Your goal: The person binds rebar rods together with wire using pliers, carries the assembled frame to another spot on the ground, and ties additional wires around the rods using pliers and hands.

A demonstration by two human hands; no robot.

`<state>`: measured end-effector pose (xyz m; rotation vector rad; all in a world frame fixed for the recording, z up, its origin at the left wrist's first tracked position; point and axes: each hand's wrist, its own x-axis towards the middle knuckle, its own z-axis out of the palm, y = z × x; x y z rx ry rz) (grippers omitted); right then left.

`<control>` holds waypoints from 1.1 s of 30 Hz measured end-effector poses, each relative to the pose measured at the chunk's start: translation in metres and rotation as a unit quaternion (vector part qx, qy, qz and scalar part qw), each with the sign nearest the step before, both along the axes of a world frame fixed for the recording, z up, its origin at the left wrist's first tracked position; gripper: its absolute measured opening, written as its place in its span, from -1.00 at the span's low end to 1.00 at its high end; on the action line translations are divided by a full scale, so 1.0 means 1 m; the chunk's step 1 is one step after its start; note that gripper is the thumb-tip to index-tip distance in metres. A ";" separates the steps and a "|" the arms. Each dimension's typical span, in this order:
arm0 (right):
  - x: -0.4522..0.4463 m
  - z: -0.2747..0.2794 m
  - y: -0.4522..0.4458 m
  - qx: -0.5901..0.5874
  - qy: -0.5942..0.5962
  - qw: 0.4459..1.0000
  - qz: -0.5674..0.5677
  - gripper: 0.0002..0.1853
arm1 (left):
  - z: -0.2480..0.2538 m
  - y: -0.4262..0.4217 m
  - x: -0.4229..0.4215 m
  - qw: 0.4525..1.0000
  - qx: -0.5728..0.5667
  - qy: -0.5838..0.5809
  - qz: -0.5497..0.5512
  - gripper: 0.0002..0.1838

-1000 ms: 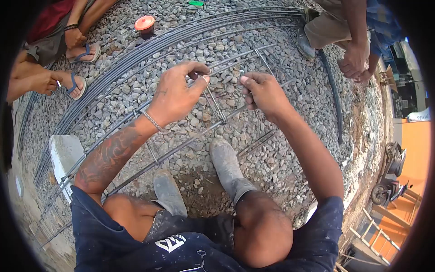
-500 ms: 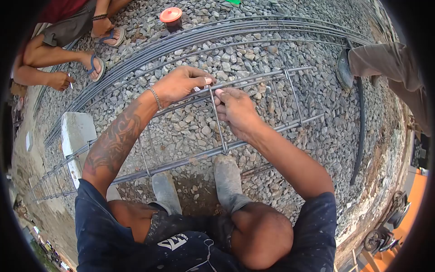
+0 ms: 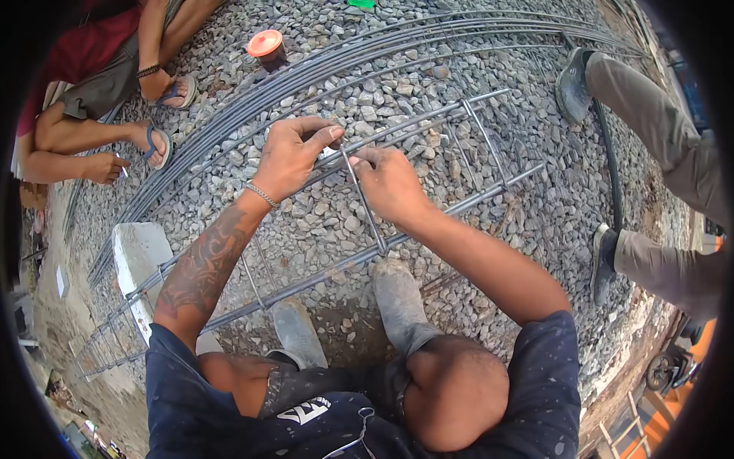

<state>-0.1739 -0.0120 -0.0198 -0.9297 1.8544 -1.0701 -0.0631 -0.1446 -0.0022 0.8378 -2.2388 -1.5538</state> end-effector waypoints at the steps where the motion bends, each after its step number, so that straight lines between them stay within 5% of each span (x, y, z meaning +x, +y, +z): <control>1: 0.000 0.001 0.001 -0.002 0.002 1.000 0.000 -0.73 | -0.001 0.001 0.000 1.000 -0.026 0.018 0.000 -0.72; 4: 0.003 0.008 0.007 0.009 -0.033 0.999 0.018 -0.71 | 0.003 0.005 0.001 0.997 -0.068 0.024 0.010 -0.76; 8: 0.005 0.018 0.006 -0.083 0.081 0.991 0.063 -0.70 | 0.003 0.009 0.002 0.996 -0.063 0.057 0.021 -0.80; 10: 0.002 0.031 0.004 -0.002 0.061 0.994 0.093 -0.69 | 0.005 0.011 0.003 0.984 -0.151 0.096 0.009 -0.82; 17: 0.007 0.014 0.005 -0.080 0.014 0.996 0.027 -0.71 | 0.017 0.023 0.024 0.954 -0.251 0.129 -0.103 -0.87; 24: 0.004 0.012 0.001 0.010 -0.140 0.989 -0.036 -0.70 | 0.016 0.012 0.017 0.992 -0.071 0.040 -0.099 -0.86; 28: 0.003 0.005 -0.012 0.024 -0.365 0.908 -0.205 -0.60 | 0.007 0.011 0.015 0.991 -0.081 0.045 -0.092 -0.87; 33: 0.009 -0.019 -0.020 0.004 -0.216 0.963 -0.164 -0.55 | 0.011 0.009 0.013 0.993 -0.107 0.008 -0.059 -0.80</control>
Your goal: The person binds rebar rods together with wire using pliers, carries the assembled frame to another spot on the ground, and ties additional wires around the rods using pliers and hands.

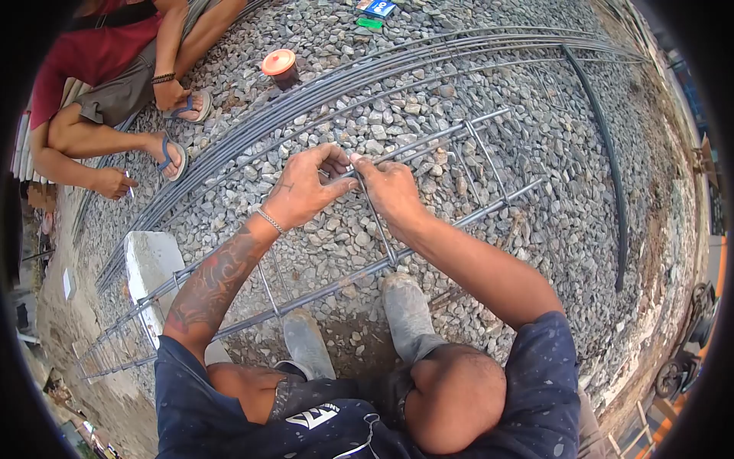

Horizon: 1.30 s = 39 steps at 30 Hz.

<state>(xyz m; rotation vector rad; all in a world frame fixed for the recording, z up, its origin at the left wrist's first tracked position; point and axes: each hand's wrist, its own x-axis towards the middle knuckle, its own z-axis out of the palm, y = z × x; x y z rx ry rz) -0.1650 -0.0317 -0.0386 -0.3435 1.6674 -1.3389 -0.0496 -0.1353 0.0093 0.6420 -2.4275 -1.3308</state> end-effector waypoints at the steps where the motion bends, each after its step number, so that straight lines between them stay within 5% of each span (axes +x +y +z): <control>1: -0.001 -0.005 0.001 0.000 0.002 1.000 -0.001 -0.55 | 0.004 -0.002 0.000 0.999 -0.010 -0.033 -0.012 -0.78; 8: -0.006 0.012 0.004 0.013 -0.022 0.998 0.049 -0.63 | -0.003 0.000 -0.003 0.968 -0.241 -0.039 -0.049 -0.74; 13: 0.002 0.026 0.004 0.009 -0.023 1.000 0.003 -0.63 | -0.001 0.010 -0.005 0.963 -0.242 -0.119 -0.006 -0.78; 15: -0.001 0.020 0.006 -0.003 -0.069 0.997 0.017 -0.61 | 0.003 0.002 -0.008 0.965 -0.174 -0.196 -0.026 -0.77; 16: -0.002 0.015 0.006 -0.007 -0.073 0.997 0.010 -0.61 | 0.006 -0.006 -0.012 0.961 0.005 -0.276 -0.031 -0.74; 17: -0.001 0.014 0.006 -0.008 -0.073 0.997 0.010 -0.61 | 0.004 -0.008 -0.013 0.961 0.005 -0.276 -0.031 -0.74; 19: 0.000 0.012 0.004 -0.029 -0.076 0.997 -0.010 -0.62 | -0.003 -0.010 -0.014 0.940 0.247 -0.238 0.006 -0.71; 23: 0.000 0.004 0.003 -0.057 -0.090 0.994 -0.024 -0.62 | 0.009 -0.013 -0.012 0.874 0.438 -0.207 0.044 -0.77; 33: -0.004 0.032 0.003 0.044 -0.086 0.995 0.036 -0.61 | -0.004 -0.012 -0.013 0.881 0.421 -0.188 0.102 -0.80; 39: 0.004 0.023 0.006 -0.069 -0.183 0.980 -0.038 -0.69 | -0.003 -0.005 -0.012 0.888 0.431 -0.133 0.094 -0.79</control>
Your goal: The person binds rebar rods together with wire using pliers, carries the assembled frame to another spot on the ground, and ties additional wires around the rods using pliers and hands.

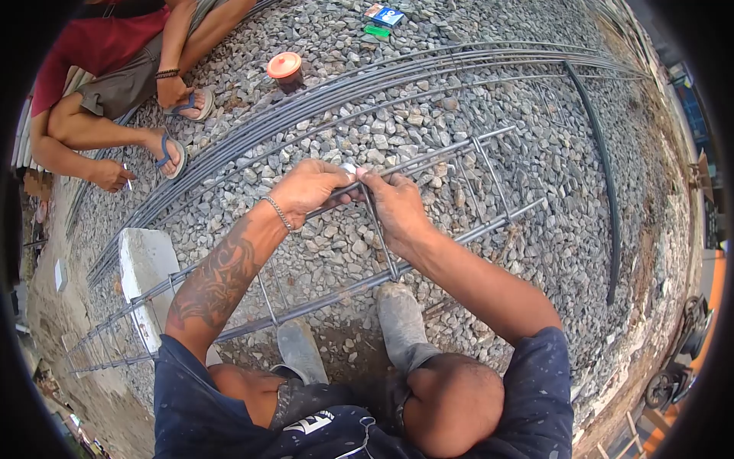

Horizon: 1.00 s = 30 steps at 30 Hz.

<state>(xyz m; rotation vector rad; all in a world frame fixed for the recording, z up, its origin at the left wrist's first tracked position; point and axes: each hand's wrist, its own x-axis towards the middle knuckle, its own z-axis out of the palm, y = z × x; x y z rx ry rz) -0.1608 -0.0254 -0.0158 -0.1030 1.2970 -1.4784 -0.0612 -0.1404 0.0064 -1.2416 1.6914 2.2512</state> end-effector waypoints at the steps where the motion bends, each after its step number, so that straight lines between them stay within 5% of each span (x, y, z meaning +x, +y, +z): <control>1: 0.000 -0.001 0.001 -0.002 -0.004 1.000 -0.005 -0.71 | 0.000 0.000 0.000 1.000 0.001 -0.001 0.000 -0.79; 8: -0.013 0.001 0.009 0.080 0.169 0.977 0.101 -0.68 | 0.001 -0.004 -0.003 0.998 0.003 -0.068 -0.006 -0.78; 10: -0.020 0.001 0.015 0.046 0.096 0.990 0.088 -0.66 | 0.001 -0.005 -0.002 0.998 -0.005 -0.066 -0.003 -0.78; 13: -0.029 -0.003 0.020 0.033 0.286 0.926 0.245 -0.76 | 0.001 -0.004 -0.002 0.998 -0.003 -0.060 -0.007 -0.79; 16: -0.033 -0.011 0.011 0.079 0.178 0.953 0.232 -0.79 | 0.000 -0.001 -0.004 0.998 -0.023 -0.053 0.002 -0.80; 20: -0.018 -0.005 0.001 0.089 0.178 0.971 0.135 -0.85 | -0.008 0.007 -0.002 0.993 -0.107 0.009 0.054 -0.78; 22: -0.016 -0.010 0.001 0.086 0.169 0.974 0.121 -0.79 | -0.014 0.011 -0.001 0.961 -0.276 -0.007 0.024 -0.77; 25: -0.008 -0.006 0.003 0.063 0.074 0.994 0.040 -0.52 | -0.017 0.012 -0.001 0.958 -0.285 -0.007 0.039 -0.77; 30: -0.004 0.002 -0.005 0.112 0.145 0.982 0.051 -0.52 | -0.013 0.015 0.000 0.941 -0.334 -0.053 0.031 -0.73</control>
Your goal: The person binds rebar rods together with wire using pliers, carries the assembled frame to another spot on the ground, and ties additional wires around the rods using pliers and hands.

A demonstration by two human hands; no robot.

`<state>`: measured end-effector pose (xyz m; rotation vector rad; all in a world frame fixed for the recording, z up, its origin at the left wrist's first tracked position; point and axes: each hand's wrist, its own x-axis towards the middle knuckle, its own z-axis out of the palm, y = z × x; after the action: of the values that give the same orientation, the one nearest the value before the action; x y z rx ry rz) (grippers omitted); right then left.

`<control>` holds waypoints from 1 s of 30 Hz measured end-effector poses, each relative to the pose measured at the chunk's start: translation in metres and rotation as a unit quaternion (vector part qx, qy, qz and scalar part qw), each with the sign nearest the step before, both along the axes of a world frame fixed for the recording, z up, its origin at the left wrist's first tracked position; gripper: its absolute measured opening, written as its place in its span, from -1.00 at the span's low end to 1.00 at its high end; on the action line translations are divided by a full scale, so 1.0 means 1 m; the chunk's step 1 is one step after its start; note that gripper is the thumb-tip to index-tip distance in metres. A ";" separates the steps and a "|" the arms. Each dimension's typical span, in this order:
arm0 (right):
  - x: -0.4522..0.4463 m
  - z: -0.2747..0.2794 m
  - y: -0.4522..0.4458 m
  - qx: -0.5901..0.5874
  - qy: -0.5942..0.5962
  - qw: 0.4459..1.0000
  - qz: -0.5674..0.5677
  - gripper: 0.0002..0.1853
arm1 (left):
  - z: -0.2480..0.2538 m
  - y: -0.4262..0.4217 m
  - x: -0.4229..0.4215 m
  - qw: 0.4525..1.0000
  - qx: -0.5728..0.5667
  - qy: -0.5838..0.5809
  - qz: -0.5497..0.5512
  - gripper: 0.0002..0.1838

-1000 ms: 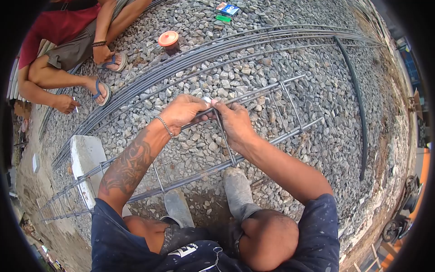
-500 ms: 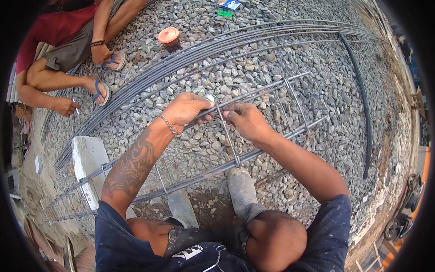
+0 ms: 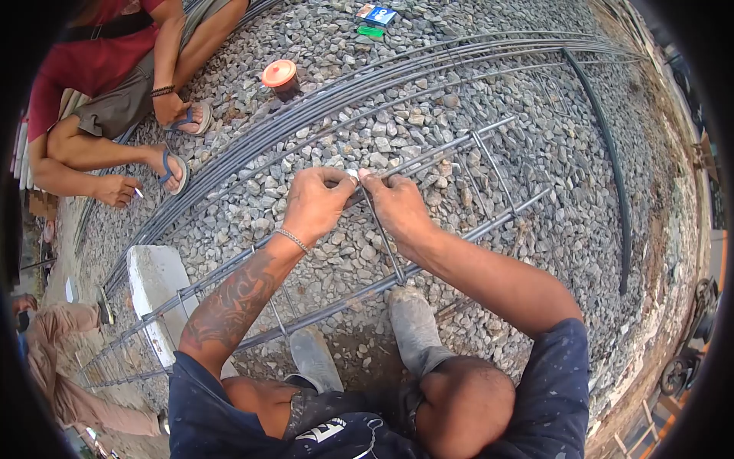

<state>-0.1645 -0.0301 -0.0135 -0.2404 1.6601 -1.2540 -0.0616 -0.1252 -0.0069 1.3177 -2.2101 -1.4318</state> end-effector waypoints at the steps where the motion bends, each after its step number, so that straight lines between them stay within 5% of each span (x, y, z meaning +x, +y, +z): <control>1: -0.001 -0.001 0.000 -0.001 0.020 1.000 0.014 -0.51 | 0.002 0.001 0.000 1.000 -0.006 -0.008 0.000 -0.73; 16: -0.001 0.007 0.008 -0.010 0.325 0.936 0.131 -0.49 | -0.007 -0.008 -0.012 0.998 -0.029 0.063 -0.001 -0.79; 20: -0.003 0.007 0.012 -0.061 0.310 0.929 0.191 -0.51 | -0.006 -0.013 -0.012 0.991 0.109 0.074 0.008 -0.77; 23: -0.012 0.011 0.015 -0.056 0.327 0.912 0.242 -0.55 | -0.005 -0.001 -0.008 0.994 -0.074 0.075 -0.018 -0.77; 30: -0.044 0.040 0.001 -0.025 0.374 0.803 0.463 -0.67 | 0.003 0.006 0.004 0.973 -0.182 0.129 -0.058 -0.80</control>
<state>-0.2085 -0.0296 0.0264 -1.5397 1.7329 -0.4205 -0.0574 -0.1188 -0.0035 0.8445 -2.2604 -1.0877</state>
